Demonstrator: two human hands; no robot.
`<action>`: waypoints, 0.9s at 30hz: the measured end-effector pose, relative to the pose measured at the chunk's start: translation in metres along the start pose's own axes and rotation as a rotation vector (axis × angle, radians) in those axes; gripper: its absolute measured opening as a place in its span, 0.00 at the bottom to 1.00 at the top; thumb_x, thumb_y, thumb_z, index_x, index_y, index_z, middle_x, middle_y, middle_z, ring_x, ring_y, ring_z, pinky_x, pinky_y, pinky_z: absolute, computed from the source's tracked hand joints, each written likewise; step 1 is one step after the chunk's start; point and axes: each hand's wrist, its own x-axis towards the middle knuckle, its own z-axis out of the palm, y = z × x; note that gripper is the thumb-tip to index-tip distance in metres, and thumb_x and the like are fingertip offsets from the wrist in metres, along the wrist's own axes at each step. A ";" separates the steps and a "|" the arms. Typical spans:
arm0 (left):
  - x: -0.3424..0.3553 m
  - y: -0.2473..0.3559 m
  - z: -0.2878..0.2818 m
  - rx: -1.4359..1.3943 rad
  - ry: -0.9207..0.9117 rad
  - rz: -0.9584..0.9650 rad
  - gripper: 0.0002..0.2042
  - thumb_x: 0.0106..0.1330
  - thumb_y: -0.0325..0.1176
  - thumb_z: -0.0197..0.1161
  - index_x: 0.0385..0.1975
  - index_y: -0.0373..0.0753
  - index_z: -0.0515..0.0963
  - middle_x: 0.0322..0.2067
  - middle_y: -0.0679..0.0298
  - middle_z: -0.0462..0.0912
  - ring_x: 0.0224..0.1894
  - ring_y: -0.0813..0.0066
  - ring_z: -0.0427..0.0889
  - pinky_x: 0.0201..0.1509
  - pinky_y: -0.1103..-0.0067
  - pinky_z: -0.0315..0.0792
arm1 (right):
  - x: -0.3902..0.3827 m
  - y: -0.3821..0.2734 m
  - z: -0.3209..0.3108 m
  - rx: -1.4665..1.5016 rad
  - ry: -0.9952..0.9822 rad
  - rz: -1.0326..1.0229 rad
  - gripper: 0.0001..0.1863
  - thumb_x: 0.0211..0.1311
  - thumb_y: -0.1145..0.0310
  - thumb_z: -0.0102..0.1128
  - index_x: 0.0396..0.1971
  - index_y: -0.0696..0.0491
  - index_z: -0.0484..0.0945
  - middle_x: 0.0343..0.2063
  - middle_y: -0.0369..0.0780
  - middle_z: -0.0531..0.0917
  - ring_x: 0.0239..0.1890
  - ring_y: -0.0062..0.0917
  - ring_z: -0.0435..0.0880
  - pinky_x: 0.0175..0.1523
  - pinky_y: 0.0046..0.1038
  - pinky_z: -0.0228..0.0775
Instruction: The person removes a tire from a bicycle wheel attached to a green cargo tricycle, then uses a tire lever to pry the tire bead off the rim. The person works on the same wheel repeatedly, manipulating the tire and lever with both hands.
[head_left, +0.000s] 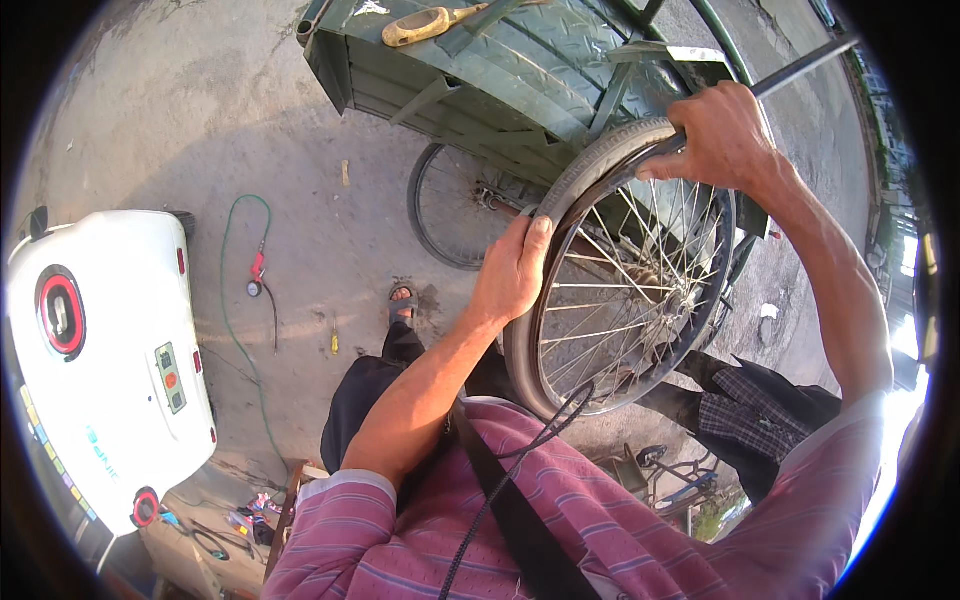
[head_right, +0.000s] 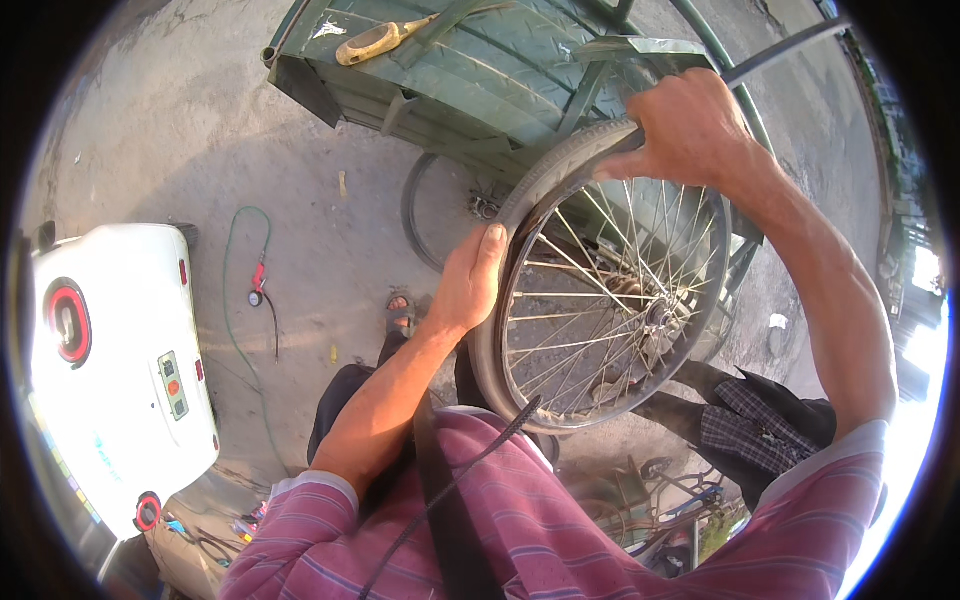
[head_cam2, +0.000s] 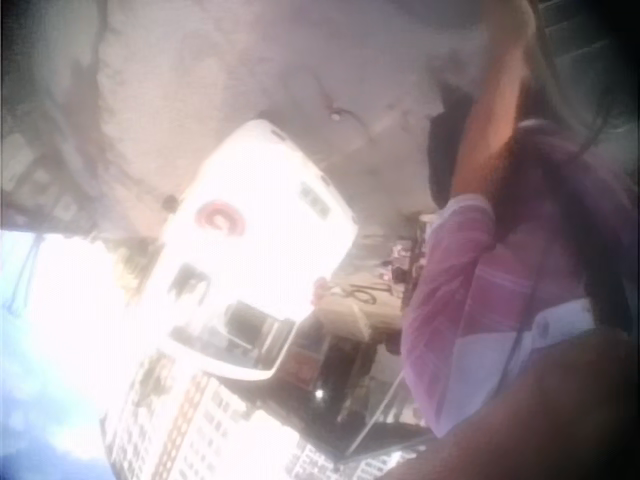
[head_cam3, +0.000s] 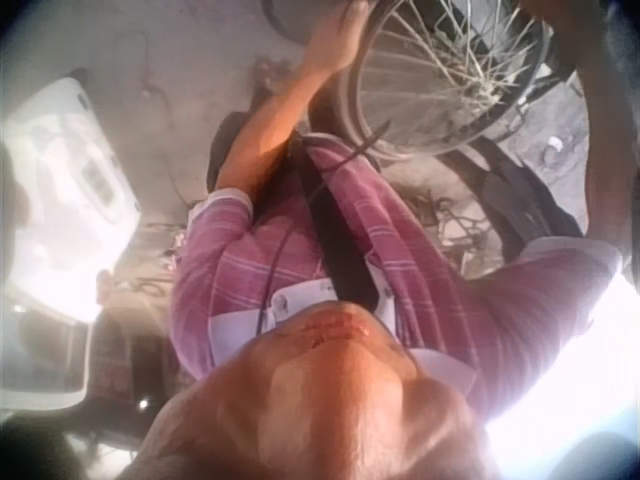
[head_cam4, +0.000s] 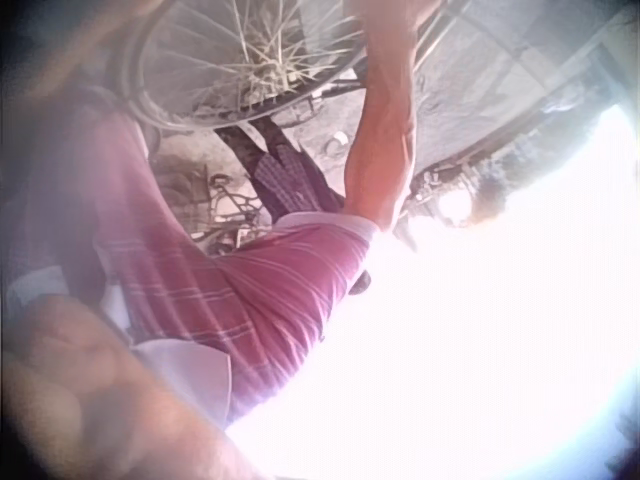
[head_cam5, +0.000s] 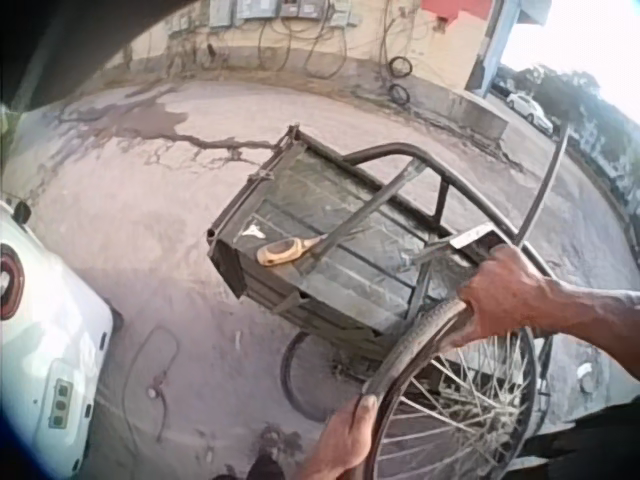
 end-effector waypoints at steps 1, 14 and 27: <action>0.007 0.004 0.000 0.006 -0.004 0.003 0.29 0.89 0.56 0.44 0.38 0.31 0.73 0.31 0.62 0.72 0.38 0.72 0.70 0.49 0.69 0.71 | -0.012 0.002 0.010 0.059 -0.007 0.065 0.46 0.44 0.17 0.73 0.27 0.56 0.90 0.15 0.43 0.83 0.25 0.42 0.87 0.43 0.43 0.78; -0.083 -0.039 0.016 -0.065 0.108 -0.067 0.32 0.85 0.57 0.56 0.65 0.27 0.69 0.43 0.37 0.86 0.48 0.41 0.88 0.51 0.58 0.79 | -0.032 0.018 0.018 0.084 0.072 0.166 0.45 0.48 0.17 0.70 0.26 0.53 0.90 0.18 0.44 0.86 0.27 0.40 0.88 0.38 0.42 0.79; -0.081 -0.048 0.017 -0.034 0.144 -0.087 0.27 0.83 0.55 0.59 0.57 0.31 0.72 0.37 0.40 0.88 0.42 0.35 0.90 0.44 0.55 0.80 | 0.071 0.015 -0.024 -0.151 0.107 -0.328 0.47 0.40 0.20 0.75 0.18 0.60 0.88 0.15 0.51 0.81 0.23 0.49 0.85 0.37 0.43 0.77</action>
